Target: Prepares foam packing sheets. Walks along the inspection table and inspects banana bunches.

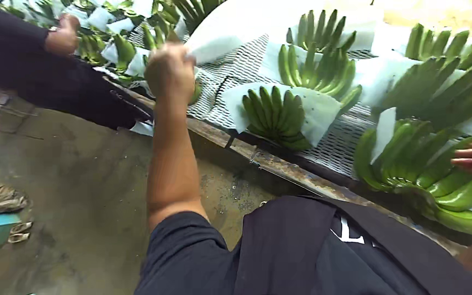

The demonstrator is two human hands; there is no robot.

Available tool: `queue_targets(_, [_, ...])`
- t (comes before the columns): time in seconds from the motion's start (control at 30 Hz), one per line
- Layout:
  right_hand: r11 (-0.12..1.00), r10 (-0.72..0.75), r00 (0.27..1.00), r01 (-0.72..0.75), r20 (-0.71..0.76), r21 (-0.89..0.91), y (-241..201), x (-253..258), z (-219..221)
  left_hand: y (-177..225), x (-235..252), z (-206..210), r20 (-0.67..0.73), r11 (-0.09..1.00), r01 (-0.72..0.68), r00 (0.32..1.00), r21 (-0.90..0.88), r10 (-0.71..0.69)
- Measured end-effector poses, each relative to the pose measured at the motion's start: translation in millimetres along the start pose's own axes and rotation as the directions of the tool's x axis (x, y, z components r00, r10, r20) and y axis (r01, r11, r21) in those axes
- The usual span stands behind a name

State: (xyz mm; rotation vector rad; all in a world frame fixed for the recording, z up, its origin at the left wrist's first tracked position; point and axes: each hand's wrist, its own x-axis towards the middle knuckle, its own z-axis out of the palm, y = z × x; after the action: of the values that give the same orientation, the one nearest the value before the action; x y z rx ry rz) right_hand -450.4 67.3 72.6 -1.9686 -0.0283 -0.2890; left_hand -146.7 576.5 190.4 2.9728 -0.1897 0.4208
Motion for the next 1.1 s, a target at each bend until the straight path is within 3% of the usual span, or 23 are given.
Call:
queue_targets(0.13, [0.992, -0.047, 0.937, 0.005, 0.346, 0.123, -26, 44, 132, -98, -136, 0, 0.116, 0.923, 0.152, 0.986, -0.354, -0.118])
queue_targets(0.23, [0.939, 0.043, 0.76, -0.252, 0.649, 0.233, -44, 71, 256, -141, -211, 21, 0.305, 0.756, 0.266, 0.948, -0.598, -0.092])
queue_targets(0.33, [0.846, 0.133, 0.596, -0.484, 0.792, 0.222, -50, 87, 368, -180, -257, 42, 0.404, 0.538, 0.292, 0.909, -0.791, 0.1])
queue_targets(0.37, [0.795, 0.155, 0.591, -0.55, 0.792, 0.255, -50, 90, 397, -195, -268, 48, 0.41, 0.475, 0.296, 0.898, -0.829, 0.156])
queue_targets(0.43, [0.628, 0.188, 0.687, -0.634, 0.702, 0.452, -48, 89, 441, -226, -284, 59, 0.448, 0.371, 0.344, 0.86, -0.863, 0.245])
queue_targets(0.5, [0.469, 0.063, 0.785, -0.568, 0.616, 0.676, -34, 92, 475, -258, -298, 71, 0.513, 0.304, 0.433, 0.813, -0.849, 0.275])
queue_targets(0.57, [0.405, -0.018, 0.892, -0.406, 0.451, 0.819, -32, 100, 509, -288, -306, 83, 0.601, 0.288, 0.537, 0.767, -0.792, 0.223])
queue_targets(0.63, [0.323, -0.138, 0.889, -0.376, 0.436, 0.869, -43, 109, 515, -315, -311, 101, 0.713, 0.324, 0.653, 0.692, -0.684, 0.11])
queue_targets(0.7, [0.37, -0.407, 0.735, -0.41, 0.542, 0.834, -34, 133, 514, -335, -309, 122, 0.781, 0.41, 0.715, 0.625, -0.566, -0.011])
queue_targets(0.73, [0.446, -0.429, 0.682, -0.41, 0.592, 0.796, -32, 141, 512, -342, -307, 133, 0.794, 0.468, 0.721, 0.605, -0.512, -0.064])
queue_targets(0.8, [0.622, -0.246, 0.71, -0.406, 0.66, 0.669, -59, 147, 520, -353, -302, 143, 0.796, 0.556, 0.698, 0.597, -0.451, -0.103])
queue_targets(0.83, [0.692, -0.15, 0.723, -0.411, 0.675, 0.594, -73, 152, 533, -355, -298, 142, 0.785, 0.547, 0.695, 0.611, -0.467, -0.106])
queue_targets(0.87, [0.751, -0.097, 0.713, -0.406, 0.695, 0.521, -86, 161, 549, -355, -291, 135, 0.762, 0.488, 0.698, 0.64, -0.523, -0.098])
queue_targets(0.97, [0.877, -0.066, 0.618, -0.339, 0.783, 0.341, -127, 186, 611, -358, -274, 102, 0.613, 0.182, 0.61, 0.789, -0.771, -0.045])
queue_targets(1.1, [0.971, -0.195, 0.299, -0.074, 0.934, 0.226, -176, 211, 704, -393, -273, 74, 0.315, -0.032, 0.313, 0.944, -0.949, -0.102])
